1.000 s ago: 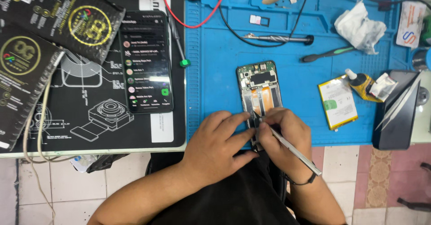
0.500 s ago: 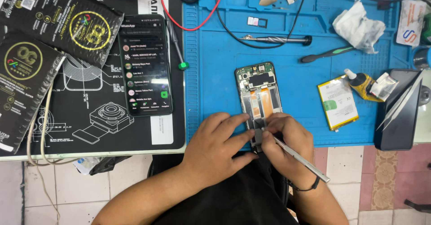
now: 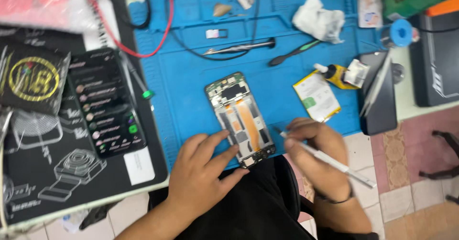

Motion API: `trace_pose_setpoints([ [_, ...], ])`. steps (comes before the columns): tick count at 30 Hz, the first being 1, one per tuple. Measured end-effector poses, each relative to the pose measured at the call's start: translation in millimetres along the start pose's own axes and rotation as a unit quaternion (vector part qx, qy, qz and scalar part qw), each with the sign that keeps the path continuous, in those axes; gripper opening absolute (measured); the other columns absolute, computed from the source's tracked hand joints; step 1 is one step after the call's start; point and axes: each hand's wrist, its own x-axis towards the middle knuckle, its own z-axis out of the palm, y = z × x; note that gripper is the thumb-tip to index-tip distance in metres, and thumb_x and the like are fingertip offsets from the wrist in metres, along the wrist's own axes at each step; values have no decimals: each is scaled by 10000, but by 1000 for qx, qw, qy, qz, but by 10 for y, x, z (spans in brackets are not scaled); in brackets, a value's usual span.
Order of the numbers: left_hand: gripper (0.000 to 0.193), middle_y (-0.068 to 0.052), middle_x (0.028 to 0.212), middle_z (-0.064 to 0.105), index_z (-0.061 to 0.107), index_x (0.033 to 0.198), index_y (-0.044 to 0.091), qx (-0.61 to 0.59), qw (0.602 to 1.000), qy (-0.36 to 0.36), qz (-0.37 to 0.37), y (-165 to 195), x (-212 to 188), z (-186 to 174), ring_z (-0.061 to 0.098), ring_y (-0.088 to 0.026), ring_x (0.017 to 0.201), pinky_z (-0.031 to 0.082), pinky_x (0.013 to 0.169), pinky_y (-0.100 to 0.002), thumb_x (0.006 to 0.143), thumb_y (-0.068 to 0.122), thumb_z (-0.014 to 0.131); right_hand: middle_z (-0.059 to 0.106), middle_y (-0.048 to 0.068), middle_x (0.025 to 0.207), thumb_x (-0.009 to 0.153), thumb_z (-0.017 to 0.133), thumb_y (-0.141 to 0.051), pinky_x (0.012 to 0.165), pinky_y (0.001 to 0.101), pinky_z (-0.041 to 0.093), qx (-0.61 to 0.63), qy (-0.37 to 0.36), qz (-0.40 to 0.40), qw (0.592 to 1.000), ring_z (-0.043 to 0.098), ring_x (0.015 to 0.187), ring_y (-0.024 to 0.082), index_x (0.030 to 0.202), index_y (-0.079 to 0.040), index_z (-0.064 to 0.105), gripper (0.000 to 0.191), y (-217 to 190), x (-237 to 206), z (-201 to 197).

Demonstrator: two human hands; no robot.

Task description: The person removes the back cover and battery from a smartphone, then uses tweezers to peel off internal adhesive strips. They reposition the battery and reassemble the phone, ending with a brief visual inspection of the device.

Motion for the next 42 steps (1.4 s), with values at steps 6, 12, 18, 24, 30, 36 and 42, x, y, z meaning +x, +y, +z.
trace_pose_setpoints([
  [6, 476, -100, 1233, 649, 771, 1031, 62, 13, 1000, 4, 6, 6, 6, 7, 568, -313, 1080, 506, 880, -422, 658, 326, 906, 681, 82, 963, 888, 784, -72, 738, 288, 500, -253, 84, 41, 963, 633, 852, 172, 1065, -25, 734, 189, -104, 261, -865],
  [12, 486, -90, 1242, 645, 775, 1029, 61, 9, 1000, 3, 1, 18, -32, 31, 564, -306, 1081, 505, 885, -411, 655, 343, 904, 617, 135, 855, 1008, 822, -137, 762, 420, 485, -499, 38, -106, 859, 614, 826, 315, 1000, -18, 736, 147, 223, 1093, -1383],
  [18, 496, -83, 1257, 632, 773, 1052, 69, 4, 1000, -7, -7, 55, -53, 17, 556, -306, 1104, 498, 904, -414, 664, 354, 894, 691, 117, 889, 883, 768, -159, 751, 454, 514, -658, 79, -232, 713, 670, 863, 322, 873, -93, 753, 69, 579, 2271, -1373],
  [24, 473, -79, 1287, 629, 768, 1068, 87, -4, 1000, -3, -2, 25, -84, 20, 549, -313, 1134, 480, 930, -430, 707, 374, 870, 719, 91, 905, 803, 721, -100, 793, 388, 544, -593, 49, -301, 745, 694, 842, 272, 948, -78, 735, 147, 330, 2521, -1039],
  [30, 477, -85, 1315, 609, 746, 1118, 80, -17, 1000, -12, 4, -46, -74, 13, 547, -309, 1164, 479, 972, -431, 754, 368, 854, 703, 48, 937, 803, 806, -151, 719, 353, 542, -236, -266, -157, 922, 694, 839, 231, 1031, -107, 759, 236, -259, 1409, -129],
  [36, 485, -93, 1325, 601, 734, 1131, 75, -28, 999, -9, 13, -67, -90, -24, 542, -303, 1144, 484, 962, -426, 754, 355, 856, 643, 24, 797, 713, 846, -182, 789, 371, 439, -249, -331, -108, 904, 634, 783, 202, 1034, -127, 759, 336, -277, 1139, 435],
  [42, 483, -87, 1331, 589, 726, 1125, 67, -39, 999, -10, 12, -84, -97, -37, 540, -289, 1148, 491, 966, -417, 756, 349, 858, 666, 51, 823, 707, 831, -141, 693, 352, 508, -217, -331, -94, 914, 658, 742, 214, 933, -68, 710, 267, -237, 1136, 478],
])
